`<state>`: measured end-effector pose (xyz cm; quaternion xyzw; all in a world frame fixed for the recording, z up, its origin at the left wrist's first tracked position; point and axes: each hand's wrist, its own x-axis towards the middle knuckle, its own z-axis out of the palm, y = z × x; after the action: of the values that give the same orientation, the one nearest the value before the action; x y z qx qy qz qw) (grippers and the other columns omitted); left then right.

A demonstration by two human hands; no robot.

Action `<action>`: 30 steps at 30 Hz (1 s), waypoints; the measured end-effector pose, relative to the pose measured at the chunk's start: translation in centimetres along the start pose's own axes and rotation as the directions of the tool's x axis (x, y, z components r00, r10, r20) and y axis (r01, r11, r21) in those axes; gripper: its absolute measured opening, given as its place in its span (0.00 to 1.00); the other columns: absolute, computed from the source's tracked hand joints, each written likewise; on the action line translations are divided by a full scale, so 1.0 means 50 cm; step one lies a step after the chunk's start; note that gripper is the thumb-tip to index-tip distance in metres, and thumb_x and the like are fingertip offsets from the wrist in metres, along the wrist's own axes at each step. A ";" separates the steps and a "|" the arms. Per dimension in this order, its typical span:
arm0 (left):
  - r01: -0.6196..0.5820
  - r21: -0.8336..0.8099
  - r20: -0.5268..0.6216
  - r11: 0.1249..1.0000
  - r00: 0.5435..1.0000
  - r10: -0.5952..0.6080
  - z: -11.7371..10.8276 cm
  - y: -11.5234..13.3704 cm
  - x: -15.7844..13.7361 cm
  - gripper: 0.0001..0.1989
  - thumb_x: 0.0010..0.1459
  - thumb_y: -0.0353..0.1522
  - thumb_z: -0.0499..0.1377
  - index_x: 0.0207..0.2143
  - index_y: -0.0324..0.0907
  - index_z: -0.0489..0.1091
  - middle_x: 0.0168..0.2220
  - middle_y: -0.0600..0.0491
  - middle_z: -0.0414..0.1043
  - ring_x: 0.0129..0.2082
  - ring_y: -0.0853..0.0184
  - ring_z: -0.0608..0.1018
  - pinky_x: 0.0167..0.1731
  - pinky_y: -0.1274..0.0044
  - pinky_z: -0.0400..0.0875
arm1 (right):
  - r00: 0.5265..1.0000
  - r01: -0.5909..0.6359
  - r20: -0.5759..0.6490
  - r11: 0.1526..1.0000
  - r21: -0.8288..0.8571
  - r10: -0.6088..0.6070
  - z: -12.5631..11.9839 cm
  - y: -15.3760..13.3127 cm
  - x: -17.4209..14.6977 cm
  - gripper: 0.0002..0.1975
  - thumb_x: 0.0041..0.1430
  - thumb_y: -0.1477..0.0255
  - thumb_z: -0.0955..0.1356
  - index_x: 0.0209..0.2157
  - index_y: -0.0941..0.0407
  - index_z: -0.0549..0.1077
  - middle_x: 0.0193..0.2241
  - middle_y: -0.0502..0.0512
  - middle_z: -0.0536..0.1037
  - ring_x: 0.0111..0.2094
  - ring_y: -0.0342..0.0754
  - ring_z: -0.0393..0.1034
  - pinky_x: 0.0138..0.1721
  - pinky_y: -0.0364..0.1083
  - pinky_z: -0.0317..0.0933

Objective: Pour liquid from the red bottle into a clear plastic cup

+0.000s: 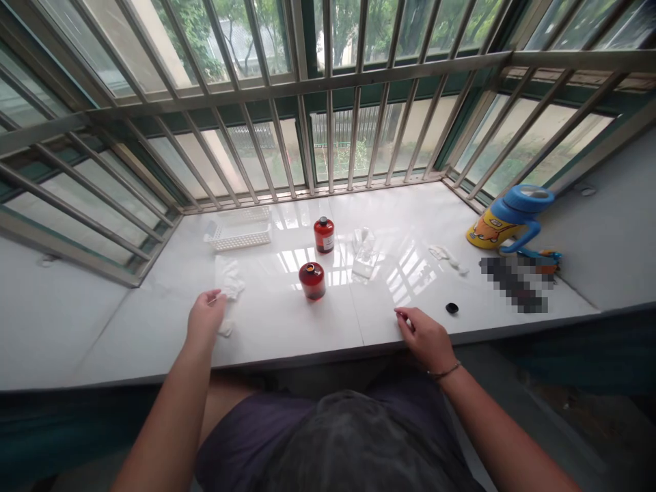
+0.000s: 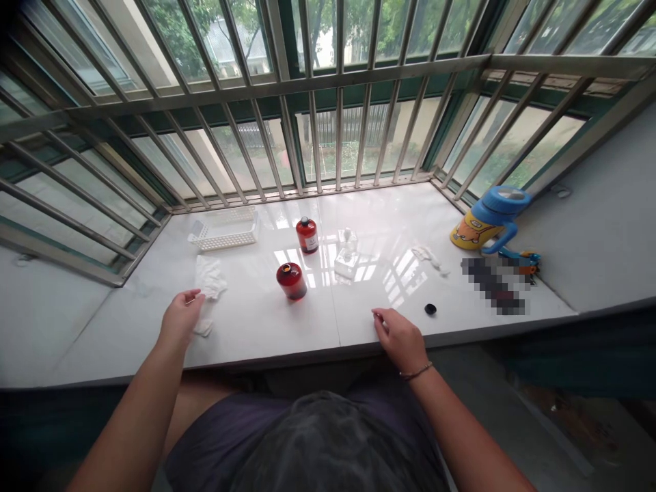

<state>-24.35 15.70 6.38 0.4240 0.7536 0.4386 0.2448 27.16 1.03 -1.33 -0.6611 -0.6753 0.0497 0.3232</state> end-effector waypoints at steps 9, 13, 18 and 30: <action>-0.406 0.356 0.088 0.842 0.911 0.402 0.063 0.033 -0.036 0.19 0.62 0.45 0.61 0.48 0.42 0.74 0.54 0.39 0.75 0.62 0.44 0.73 0.68 0.53 0.63 | 0.968 -0.051 -0.249 0.995 -0.090 0.027 0.041 0.071 0.013 0.13 0.73 0.65 0.65 0.39 0.54 0.80 0.29 0.52 0.80 0.29 0.49 0.73 0.35 0.47 0.63; -0.630 0.072 0.289 0.773 0.755 0.589 0.143 0.088 -0.085 0.30 0.61 0.51 0.67 0.60 0.46 0.70 0.60 0.44 0.74 0.61 0.51 0.77 0.63 0.58 0.73 | 0.974 -0.055 -0.224 0.990 -0.129 0.025 0.043 0.067 0.013 0.12 0.73 0.65 0.65 0.38 0.53 0.80 0.28 0.51 0.80 0.28 0.48 0.72 0.34 0.46 0.62; -0.602 -0.055 0.459 0.797 0.694 0.555 0.234 0.158 -0.135 0.44 0.55 0.50 0.73 0.68 0.48 0.63 0.70 0.43 0.67 0.70 0.47 0.70 0.69 0.55 0.66 | 0.980 -0.067 -0.199 0.984 -0.165 0.034 0.040 0.066 0.020 0.13 0.74 0.65 0.64 0.38 0.53 0.80 0.30 0.52 0.82 0.30 0.49 0.75 0.35 0.46 0.62; -0.398 -0.086 0.472 0.913 0.791 0.389 0.279 0.155 -0.207 0.32 0.55 0.45 0.73 0.58 0.50 0.69 0.57 0.49 0.77 0.55 0.53 0.80 0.55 0.63 0.77 | 0.986 -0.089 -0.152 0.984 -0.151 0.066 0.043 0.073 0.014 0.17 0.75 0.65 0.62 0.41 0.54 0.80 0.32 0.56 0.84 0.32 0.52 0.77 0.38 0.48 0.63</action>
<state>-5.35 15.17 6.20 0.6686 0.5683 0.3542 0.3232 29.27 2.91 -4.58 -0.7123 -0.6252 -0.0399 0.3165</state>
